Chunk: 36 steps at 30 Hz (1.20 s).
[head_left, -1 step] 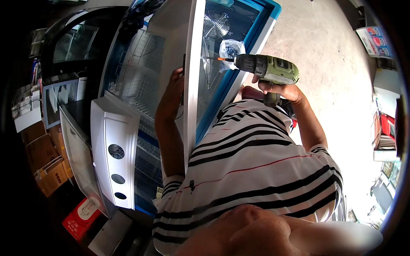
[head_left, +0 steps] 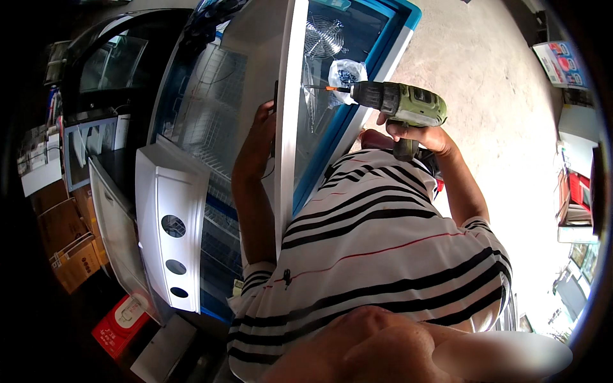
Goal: The person positions a white plastic panel and installs a fan using an electric drill.
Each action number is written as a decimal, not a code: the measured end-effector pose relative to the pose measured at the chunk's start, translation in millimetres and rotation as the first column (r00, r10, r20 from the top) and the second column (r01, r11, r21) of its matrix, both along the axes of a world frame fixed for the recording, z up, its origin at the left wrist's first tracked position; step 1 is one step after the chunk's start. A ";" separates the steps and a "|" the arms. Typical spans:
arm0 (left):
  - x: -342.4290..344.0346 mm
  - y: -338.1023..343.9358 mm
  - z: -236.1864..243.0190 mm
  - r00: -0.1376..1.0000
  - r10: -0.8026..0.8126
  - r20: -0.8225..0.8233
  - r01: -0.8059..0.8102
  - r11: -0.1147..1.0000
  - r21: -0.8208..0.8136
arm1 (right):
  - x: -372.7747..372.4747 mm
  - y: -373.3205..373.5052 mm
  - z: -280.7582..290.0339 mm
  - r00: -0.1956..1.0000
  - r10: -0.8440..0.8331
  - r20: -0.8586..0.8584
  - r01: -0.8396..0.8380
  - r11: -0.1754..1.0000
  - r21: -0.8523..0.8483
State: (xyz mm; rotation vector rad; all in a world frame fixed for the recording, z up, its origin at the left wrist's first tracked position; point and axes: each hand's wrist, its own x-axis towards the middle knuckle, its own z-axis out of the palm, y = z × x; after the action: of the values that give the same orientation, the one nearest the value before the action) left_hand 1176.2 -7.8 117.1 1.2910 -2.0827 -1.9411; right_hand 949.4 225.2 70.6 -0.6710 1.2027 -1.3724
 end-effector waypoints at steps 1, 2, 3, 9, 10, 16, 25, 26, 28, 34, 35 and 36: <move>5.0 -4.8 -12.6 0.999 -0.023 -0.035 0.023 1.000 -0.016 | 2.8 -1.6 1.5 1.000 -0.015 0.016 0.016 1.000 -0.010; 8.5 -8.2 -21.0 0.997 -0.047 -0.069 0.044 0.998 -0.033 | 4.2 -3.7 1.6 0.999 -0.030 0.033 0.031 0.999 -0.021; 8.6 -7.9 -23.2 0.995 -0.041 -0.088 0.038 0.999 -0.028 | 3.6 -5.0 -3.9 0.999 -0.021 0.050 0.022 1.000 -0.014; 21.8 -18.3 -64.5 0.874 -0.329 -0.358 0.208 0.918 -0.337 | 0.9 -13.9 -35.9 0.975 -0.016 0.221 0.005 0.999 0.053; 21.0 -15.4 -61.5 0.856 -0.384 -0.346 0.204 0.866 -0.456 | -1.5 -14.2 -41.4 0.964 0.015 0.267 -0.027 0.999 0.042; 11.6 -10.3 -37.5 0.965 0.033 -0.259 -0.009 0.996 0.094 | 1.8 -24.8 -55.8 0.858 0.101 0.504 -0.105 0.994 -0.021; 3.8 -5.6 -13.6 0.965 0.046 -0.258 -0.047 0.999 0.002 | 6.1 -32.9 -59.4 0.809 0.175 0.562 -0.134 0.984 -0.114; 3.8 -5.4 -13.7 0.948 0.035 -0.318 -0.042 0.999 -0.016 | 3.3 -30.7 -65.5 0.807 0.194 0.558 -0.144 0.981 -0.132; 5.2 -1.0 -0.5 0.915 0.030 -0.401 -0.012 0.999 0.049 | 0.7 -27.2 -66.8 0.799 0.213 0.563 -0.159 0.977 -0.145; -5.7 -2.3 -21.7 0.917 -0.001 -0.399 0.025 0.998 0.054 | -5.1 -22.0 -69.0 0.809 0.251 0.531 -0.179 0.967 -0.183; -9.2 -0.1 -29.6 0.905 0.013 -0.426 -0.017 1.000 -0.006 | -6.5 -21.6 -69.2 0.806 0.260 0.531 -0.185 0.964 -0.191; -10.6 1.4 -37.3 0.893 0.031 -0.450 -0.068 0.996 -0.066 | -6.1 -23.9 -68.2 0.799 0.275 0.534 -0.200 0.960 -0.195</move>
State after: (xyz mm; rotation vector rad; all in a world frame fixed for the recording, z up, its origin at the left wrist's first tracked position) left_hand 1165.5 -6.4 79.8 0.7711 -1.8519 -1.8846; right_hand 943.3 201.3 2.4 -0.4411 0.5408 -1.3109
